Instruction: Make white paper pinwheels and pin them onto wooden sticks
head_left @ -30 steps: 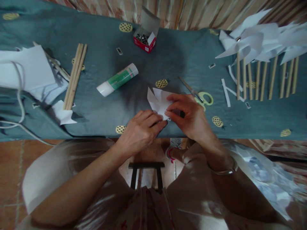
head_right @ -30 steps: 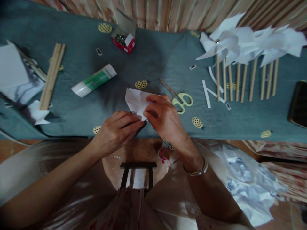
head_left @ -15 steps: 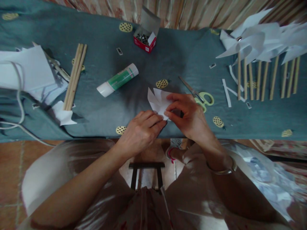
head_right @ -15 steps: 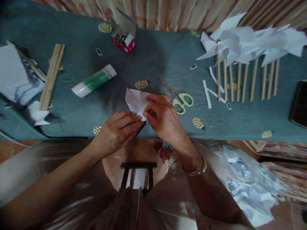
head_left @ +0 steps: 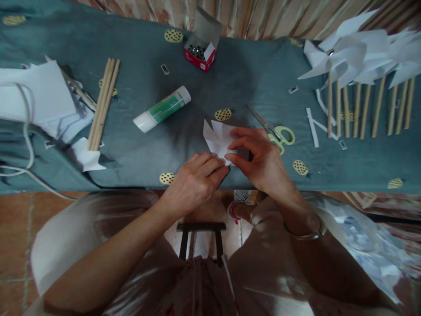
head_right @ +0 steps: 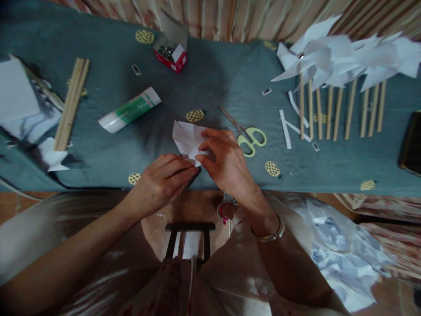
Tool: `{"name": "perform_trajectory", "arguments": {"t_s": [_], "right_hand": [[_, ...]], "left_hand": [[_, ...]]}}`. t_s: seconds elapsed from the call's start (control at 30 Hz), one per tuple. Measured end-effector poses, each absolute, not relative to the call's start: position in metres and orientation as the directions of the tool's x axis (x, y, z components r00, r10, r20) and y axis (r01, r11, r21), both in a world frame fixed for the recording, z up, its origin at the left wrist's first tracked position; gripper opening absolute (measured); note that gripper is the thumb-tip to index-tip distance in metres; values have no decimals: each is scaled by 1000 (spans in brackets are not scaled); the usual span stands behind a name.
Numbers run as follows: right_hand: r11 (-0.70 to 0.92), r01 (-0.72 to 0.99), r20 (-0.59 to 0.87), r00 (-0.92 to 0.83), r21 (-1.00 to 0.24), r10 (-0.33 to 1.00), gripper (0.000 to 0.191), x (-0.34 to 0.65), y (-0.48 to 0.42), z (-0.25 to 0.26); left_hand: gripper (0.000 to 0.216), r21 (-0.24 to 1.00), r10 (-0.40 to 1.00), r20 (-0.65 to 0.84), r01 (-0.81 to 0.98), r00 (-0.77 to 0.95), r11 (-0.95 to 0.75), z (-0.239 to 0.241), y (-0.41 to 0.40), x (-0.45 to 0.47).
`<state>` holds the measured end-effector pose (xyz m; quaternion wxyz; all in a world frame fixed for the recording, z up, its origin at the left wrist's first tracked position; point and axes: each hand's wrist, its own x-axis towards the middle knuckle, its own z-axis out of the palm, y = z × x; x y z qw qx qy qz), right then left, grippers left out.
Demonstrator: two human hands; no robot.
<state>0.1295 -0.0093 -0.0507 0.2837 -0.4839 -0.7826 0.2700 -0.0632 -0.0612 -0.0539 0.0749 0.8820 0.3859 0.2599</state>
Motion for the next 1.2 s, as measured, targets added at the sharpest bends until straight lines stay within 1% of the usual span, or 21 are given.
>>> {"name": "perform_trajectory", "arguments": {"t_s": [0.17, 0.33, 0.57, 0.83, 1.07, 1.2], "right_hand": [[411, 601, 203, -385, -685, 900, 7, 131, -8, -53], [428, 596, 222, -389, -680, 894, 7, 131, -8, -55], [426, 593, 224, -385, -684, 895, 8, 130, -10, -55], [464, 625, 250, -403, -628, 881, 6, 130, -10, -53], [459, 635, 233, -410, -621, 882, 4, 131, -10, -53], [469, 639, 249, -407, -609, 879, 3, 130, -10, -54]], "left_hand": [[17, 332, 725, 389, 648, 568, -686, -54, -61, -63], [18, 419, 763, 398, 639, 510, -645, -58, -62, -60], [20, 478, 803, 397, 647, 444, -594, -64, -63, -59], [18, 550, 835, 391, 629, 388, -549, -64, -61, -57], [18, 505, 824, 395, 654, 406, -564, -68, -60, -56], [16, 487, 812, 417, 654, 409, -579, -68, -60, -55]]}}
